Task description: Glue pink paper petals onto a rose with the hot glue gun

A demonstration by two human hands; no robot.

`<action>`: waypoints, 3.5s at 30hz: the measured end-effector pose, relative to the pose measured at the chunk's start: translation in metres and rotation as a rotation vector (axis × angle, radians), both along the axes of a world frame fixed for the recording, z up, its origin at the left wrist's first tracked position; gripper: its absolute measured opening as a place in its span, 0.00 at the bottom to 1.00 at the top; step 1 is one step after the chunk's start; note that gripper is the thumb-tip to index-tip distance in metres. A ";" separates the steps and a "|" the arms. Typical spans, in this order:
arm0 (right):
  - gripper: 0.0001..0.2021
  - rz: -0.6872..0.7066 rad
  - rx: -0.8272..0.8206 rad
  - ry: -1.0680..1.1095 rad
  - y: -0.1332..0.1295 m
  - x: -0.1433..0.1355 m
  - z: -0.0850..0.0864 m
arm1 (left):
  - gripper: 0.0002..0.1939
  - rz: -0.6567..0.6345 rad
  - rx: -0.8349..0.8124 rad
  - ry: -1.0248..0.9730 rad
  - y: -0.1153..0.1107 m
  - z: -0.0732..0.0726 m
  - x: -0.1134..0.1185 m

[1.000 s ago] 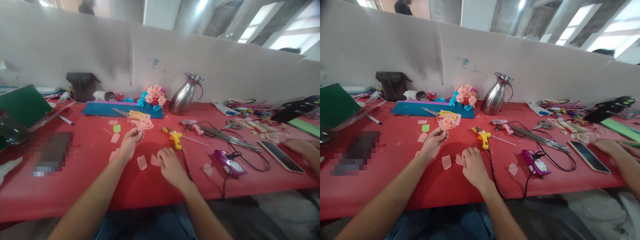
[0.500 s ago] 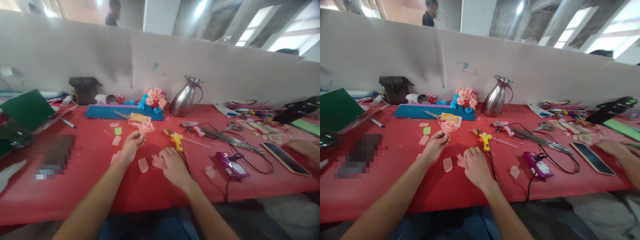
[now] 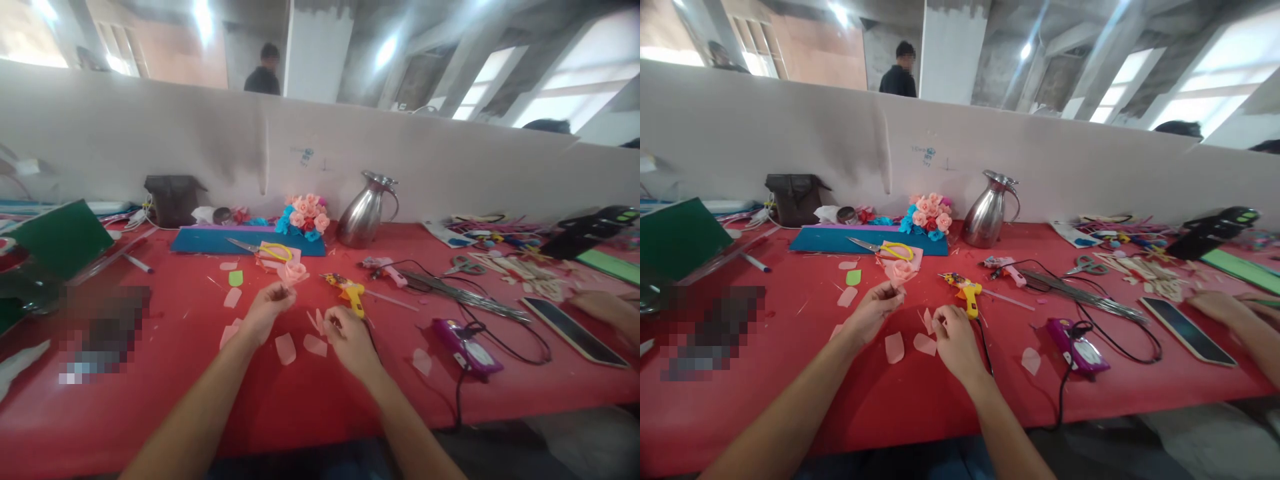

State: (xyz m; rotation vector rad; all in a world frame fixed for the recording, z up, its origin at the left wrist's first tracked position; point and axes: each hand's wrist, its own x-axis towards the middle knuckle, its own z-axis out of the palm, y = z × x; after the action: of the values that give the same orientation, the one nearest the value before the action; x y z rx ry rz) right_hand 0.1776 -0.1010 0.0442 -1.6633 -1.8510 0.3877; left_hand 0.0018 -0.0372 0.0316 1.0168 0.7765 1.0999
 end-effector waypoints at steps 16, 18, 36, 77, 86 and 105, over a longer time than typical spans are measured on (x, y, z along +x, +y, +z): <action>0.04 0.075 -0.085 0.224 0.008 -0.006 -0.003 | 0.06 -0.198 0.070 0.168 -0.004 0.002 0.002; 0.04 0.067 -0.068 0.198 0.006 -0.005 -0.001 | 0.06 -0.163 0.052 0.174 -0.003 0.001 0.001; 0.11 0.003 -0.085 0.150 0.018 -0.019 -0.007 | 0.07 -0.031 0.051 0.124 -0.002 0.006 0.005; 0.19 0.149 -0.438 0.420 0.004 0.048 0.036 | 0.03 0.212 -0.056 0.665 0.021 -0.028 -0.002; 0.20 0.211 -0.354 0.209 0.003 0.030 0.026 | 0.04 0.210 0.047 0.787 0.021 -0.028 -0.004; 0.16 0.217 -0.382 0.196 0.008 0.021 0.024 | 0.05 0.113 0.120 0.856 0.016 -0.017 -0.004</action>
State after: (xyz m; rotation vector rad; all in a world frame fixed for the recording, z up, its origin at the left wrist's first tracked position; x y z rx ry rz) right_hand 0.1989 -0.0934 0.0682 -1.5929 -1.8959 1.0136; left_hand -0.0023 -0.0212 0.0144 1.5880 1.4716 0.7844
